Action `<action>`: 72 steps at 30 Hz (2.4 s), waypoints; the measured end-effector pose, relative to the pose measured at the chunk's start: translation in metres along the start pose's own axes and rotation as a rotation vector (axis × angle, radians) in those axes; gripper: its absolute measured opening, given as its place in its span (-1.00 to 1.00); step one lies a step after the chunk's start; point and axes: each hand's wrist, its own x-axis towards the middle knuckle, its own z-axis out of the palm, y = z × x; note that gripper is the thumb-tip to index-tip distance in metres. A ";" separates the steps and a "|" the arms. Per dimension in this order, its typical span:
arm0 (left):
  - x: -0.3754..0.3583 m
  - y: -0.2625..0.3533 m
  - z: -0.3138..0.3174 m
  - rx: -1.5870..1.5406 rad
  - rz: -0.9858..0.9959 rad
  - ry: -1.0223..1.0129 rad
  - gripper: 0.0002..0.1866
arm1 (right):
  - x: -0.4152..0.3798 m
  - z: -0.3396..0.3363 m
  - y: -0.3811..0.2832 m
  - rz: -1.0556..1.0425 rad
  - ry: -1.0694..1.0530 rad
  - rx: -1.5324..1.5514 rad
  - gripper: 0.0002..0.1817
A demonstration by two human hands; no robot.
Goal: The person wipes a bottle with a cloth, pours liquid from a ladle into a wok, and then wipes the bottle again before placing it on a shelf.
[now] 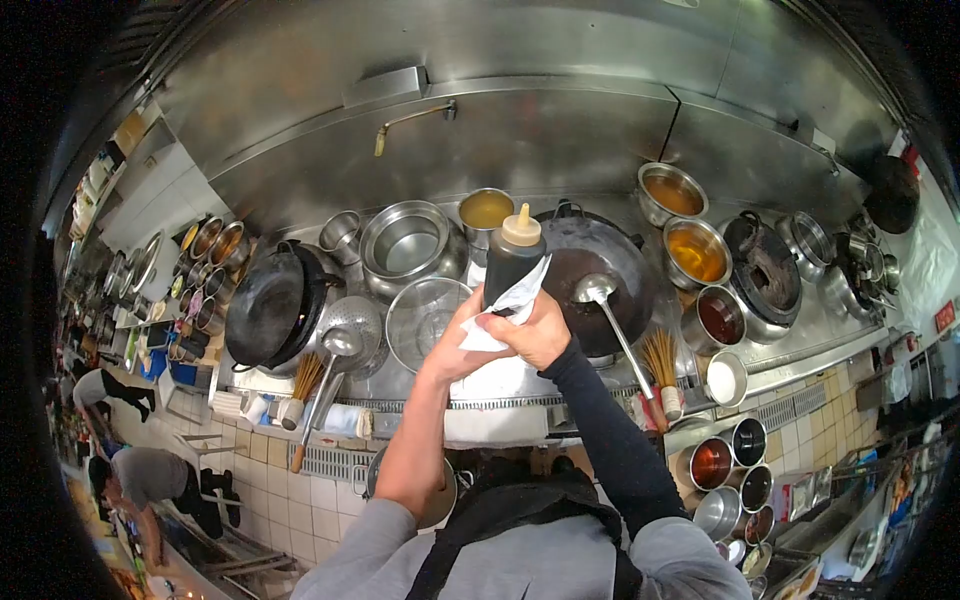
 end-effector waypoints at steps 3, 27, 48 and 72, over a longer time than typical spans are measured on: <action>-0.008 -0.003 0.001 -0.519 -0.229 -0.046 -0.13 | 0.003 -0.002 -0.013 -0.025 0.017 -0.051 -0.54; -0.009 0.019 -0.015 -0.160 -0.085 0.299 -0.26 | 0.003 0.002 -0.026 -0.397 0.316 -0.381 -0.44; 0.048 0.093 0.009 -0.381 -0.004 0.076 -0.26 | -0.030 0.023 0.003 0.238 0.131 1.074 -0.33; -0.014 0.052 0.025 -0.106 -0.184 0.171 -0.28 | -0.043 -0.016 0.107 -0.429 0.109 -0.606 -0.80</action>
